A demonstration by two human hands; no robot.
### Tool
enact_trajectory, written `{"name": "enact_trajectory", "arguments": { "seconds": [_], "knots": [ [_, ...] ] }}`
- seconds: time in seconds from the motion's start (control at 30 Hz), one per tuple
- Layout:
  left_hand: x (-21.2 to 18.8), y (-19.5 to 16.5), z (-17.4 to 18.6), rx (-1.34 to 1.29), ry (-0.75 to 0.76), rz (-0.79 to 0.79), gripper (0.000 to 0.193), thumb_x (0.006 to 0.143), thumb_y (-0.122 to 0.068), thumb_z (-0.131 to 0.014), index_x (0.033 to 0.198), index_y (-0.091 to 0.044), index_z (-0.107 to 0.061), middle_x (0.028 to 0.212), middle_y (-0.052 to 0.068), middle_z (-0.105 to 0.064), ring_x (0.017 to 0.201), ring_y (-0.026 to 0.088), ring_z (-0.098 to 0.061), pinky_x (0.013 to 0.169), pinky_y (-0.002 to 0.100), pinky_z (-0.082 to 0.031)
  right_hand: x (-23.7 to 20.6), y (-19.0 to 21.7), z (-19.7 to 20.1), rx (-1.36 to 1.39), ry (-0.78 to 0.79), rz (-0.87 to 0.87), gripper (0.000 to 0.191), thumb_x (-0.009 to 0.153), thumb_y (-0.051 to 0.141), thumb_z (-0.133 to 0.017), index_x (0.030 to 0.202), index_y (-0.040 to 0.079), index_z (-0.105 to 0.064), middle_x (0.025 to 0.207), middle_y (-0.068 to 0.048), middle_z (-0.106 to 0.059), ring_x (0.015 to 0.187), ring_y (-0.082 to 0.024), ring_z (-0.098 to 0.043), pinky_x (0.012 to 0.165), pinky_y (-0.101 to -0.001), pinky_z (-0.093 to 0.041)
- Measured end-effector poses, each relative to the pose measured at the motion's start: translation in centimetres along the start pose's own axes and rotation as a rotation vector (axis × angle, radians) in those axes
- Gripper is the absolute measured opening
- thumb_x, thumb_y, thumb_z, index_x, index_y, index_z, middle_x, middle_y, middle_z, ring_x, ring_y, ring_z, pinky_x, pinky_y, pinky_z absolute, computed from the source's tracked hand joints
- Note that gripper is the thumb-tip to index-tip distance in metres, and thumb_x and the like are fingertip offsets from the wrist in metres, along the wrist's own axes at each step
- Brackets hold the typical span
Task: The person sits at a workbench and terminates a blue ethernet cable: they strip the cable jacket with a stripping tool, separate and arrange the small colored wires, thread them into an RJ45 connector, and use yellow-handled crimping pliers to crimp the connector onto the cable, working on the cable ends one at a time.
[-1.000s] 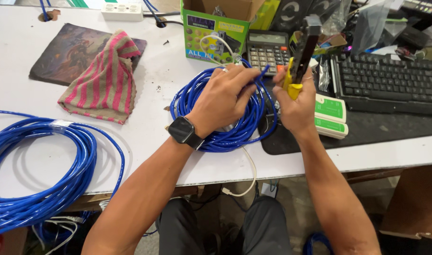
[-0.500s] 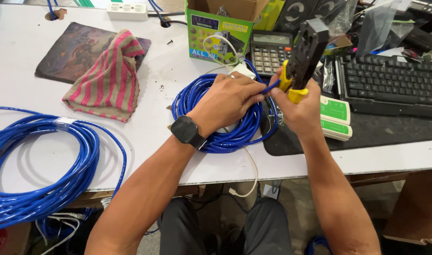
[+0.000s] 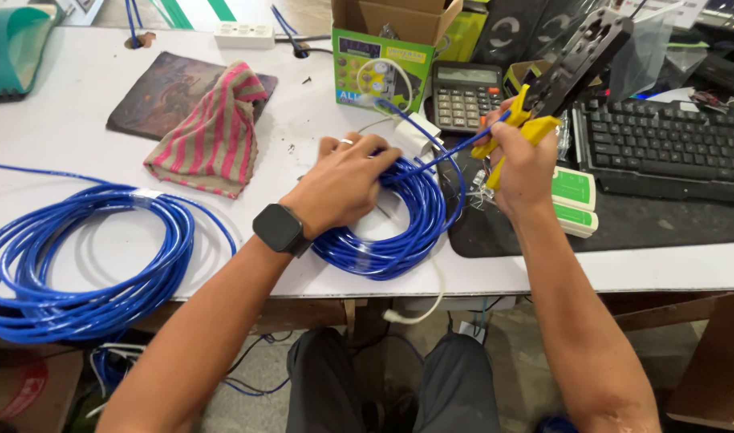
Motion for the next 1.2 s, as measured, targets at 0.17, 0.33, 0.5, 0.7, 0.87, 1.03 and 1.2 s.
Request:
{"name": "enact_trajectory", "arguments": {
  "seconds": [0.17,0.33,0.5,0.7,0.87,1.03,1.2],
  "knots": [
    [-2.0,2.1,0.7,0.348,0.079,0.135,0.051,0.079,-0.007,-0.061,0.13,-0.01,-0.065,0.116,0.017,-0.063,0.11,0.037,-0.059,0.09,0.05,-0.039,1.7,-0.3,2.0,0.068,-0.122,-0.032,0.025,0.092,-0.004,-0.056,0.116,0.0,-0.052,0.1,-0.012,-0.06,0.088,-0.022,-0.062,0.082,-0.0363,-0.055],
    [-2.9,3.9,3.7,0.577,0.114,0.358,0.05,0.08,-0.012,-0.064,0.129,-0.001,-0.063,0.11,0.017,-0.065,0.106,0.036,-0.062,0.083,0.048,-0.043,5.0,0.3,2.2,0.246,-0.071,-0.067,0.024,0.092,-0.007,-0.056,0.115,-0.003,-0.051,0.101,-0.014,-0.058,0.093,-0.023,-0.06,0.089,-0.0377,-0.053],
    [0.8,1.7,5.0,0.451,-0.045,0.271,0.035,0.084,-0.024,-0.065,0.112,-0.002,-0.067,0.108,0.018,-0.066,0.105,0.039,-0.063,0.085,0.051,-0.046,5.6,-2.2,0.4,0.201,0.011,-0.152,0.025,0.088,-0.004,-0.057,0.111,0.001,-0.051,0.099,-0.012,-0.058,0.093,-0.023,-0.059,0.088,-0.0384,-0.052],
    [9.5,2.2,-0.5,-0.061,0.077,0.261,0.029,0.1,-0.028,-0.058,0.103,-0.002,-0.068,0.1,0.023,-0.069,0.099,0.041,-0.066,0.083,0.053,-0.05,7.0,-1.4,-1.5,0.286,0.12,-0.138,0.027,0.089,-0.002,-0.054,0.115,0.003,-0.05,0.101,-0.012,-0.056,0.096,-0.024,-0.057,0.094,-0.0431,-0.051],
    [12.3,3.4,-3.3,-0.373,0.023,0.185,0.023,0.093,-0.023,-0.062,0.102,-0.008,-0.076,0.092,0.019,-0.075,0.091,0.038,-0.071,0.083,0.046,-0.054,7.3,-1.9,-1.9,0.315,0.194,-0.16,0.029,0.091,-0.002,-0.053,0.119,0.003,-0.049,0.103,-0.012,-0.055,0.098,-0.024,-0.056,0.098,-0.0443,-0.049],
    [12.1,3.6,-3.1,-0.485,-0.089,0.178,0.018,0.092,-0.02,-0.065,0.103,-0.007,-0.072,0.087,0.019,-0.074,0.085,0.035,-0.072,0.078,0.045,-0.055,7.6,-2.9,-1.1,0.274,0.181,-0.199,0.03,0.09,-0.002,-0.052,0.12,0.003,-0.049,0.105,-0.012,-0.055,0.098,-0.025,-0.057,0.098,-0.0444,-0.049],
    [10.4,3.1,1.3,-0.19,-0.424,0.223,0.01,0.093,-0.01,-0.065,0.1,-0.01,-0.072,0.093,0.019,-0.064,0.08,0.039,-0.066,0.068,0.05,-0.051,7.4,-2.3,-1.3,0.207,0.2,-0.204,0.039,0.087,-0.001,-0.051,0.126,-0.001,-0.05,0.113,-0.016,-0.059,0.103,-0.029,-0.059,0.102,-0.0473,-0.049]
  ]
}}
Point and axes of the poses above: each hand's wrist, its own x-axis towards the middle knuckle, its own z-axis out of the back of the hand, y = z × x, the point moved 10 cm from there along x, towards the middle knuckle
